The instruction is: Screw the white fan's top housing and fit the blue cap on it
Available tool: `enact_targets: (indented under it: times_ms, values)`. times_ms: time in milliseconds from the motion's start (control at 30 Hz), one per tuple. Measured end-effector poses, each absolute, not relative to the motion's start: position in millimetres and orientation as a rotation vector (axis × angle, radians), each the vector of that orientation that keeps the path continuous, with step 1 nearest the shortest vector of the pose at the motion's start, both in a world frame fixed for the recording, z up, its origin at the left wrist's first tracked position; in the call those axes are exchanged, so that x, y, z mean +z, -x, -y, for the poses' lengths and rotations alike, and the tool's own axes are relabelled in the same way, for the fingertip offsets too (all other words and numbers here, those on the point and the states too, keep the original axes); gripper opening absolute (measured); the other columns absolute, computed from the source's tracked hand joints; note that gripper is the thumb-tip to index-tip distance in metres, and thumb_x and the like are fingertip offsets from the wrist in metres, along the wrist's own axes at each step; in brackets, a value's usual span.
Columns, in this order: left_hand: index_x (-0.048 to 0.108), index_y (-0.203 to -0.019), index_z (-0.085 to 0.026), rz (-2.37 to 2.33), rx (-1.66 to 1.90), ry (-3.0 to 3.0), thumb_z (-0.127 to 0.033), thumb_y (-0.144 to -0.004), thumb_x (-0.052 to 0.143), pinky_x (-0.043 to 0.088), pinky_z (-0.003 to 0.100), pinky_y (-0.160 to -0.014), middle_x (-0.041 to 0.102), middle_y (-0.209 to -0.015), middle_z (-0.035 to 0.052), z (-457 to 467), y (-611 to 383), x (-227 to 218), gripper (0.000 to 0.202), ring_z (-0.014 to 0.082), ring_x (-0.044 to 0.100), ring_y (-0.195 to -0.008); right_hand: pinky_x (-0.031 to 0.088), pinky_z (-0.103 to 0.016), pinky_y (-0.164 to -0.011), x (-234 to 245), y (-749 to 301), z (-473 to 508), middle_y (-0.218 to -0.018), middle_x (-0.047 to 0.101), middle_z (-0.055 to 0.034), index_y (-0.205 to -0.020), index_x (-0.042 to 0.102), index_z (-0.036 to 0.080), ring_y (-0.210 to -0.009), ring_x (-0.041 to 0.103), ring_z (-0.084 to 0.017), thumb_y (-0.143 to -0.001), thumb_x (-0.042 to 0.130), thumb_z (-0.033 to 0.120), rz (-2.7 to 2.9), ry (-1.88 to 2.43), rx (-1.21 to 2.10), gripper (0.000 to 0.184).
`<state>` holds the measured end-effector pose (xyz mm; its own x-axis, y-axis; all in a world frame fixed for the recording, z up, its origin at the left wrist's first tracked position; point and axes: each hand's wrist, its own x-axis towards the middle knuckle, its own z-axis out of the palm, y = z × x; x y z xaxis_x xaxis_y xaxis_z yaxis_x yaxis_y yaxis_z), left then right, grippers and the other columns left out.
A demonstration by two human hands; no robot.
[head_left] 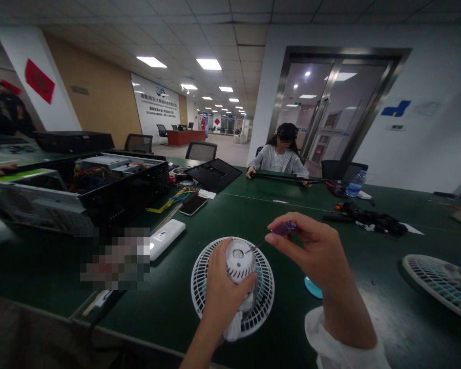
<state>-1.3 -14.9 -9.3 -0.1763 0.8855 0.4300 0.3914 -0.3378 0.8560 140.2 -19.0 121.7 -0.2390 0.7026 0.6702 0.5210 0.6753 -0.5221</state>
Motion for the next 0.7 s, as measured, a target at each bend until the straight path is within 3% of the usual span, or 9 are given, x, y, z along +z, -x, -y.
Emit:
enact_targets:
  times_ms: [200, 700]
  values:
    - [0.04, -0.121, -0.023, -1.414, 1.541, -1.681, -0.021, -0.063, 0.067, 0.031, 0.049, -0.099, 0.046, -0.123, 0.0081, 12, 0, -12, 0.065, 0.0286, 0.042, -0.118, 0.039, -0.021, -0.053, 118, -127, 15, -0.062, 0.059, 0.0013, -0.072, 0.058, 0.017, -0.055, 0.054, -0.01, -0.085, 0.05, 0.027, 2.014, 0.927, 0.073, 0.018]
    - [0.039, -0.122, -0.024, -1.37, 1.517, -1.642, -0.021, -0.064, 0.066, 0.03, 0.048, -0.1, 0.047, -0.123, 0.0067, 12, -3, -5, 0.064, 0.0273, 0.042, -0.117, 0.037, -0.023, -0.053, 108, -125, 0, -0.062, 0.056, 0.0008, -0.071, 0.055, 0.017, -0.056, 0.05, -0.01, -0.088, 0.046, 0.035, 2.091, 0.97, 0.145, 0.026]
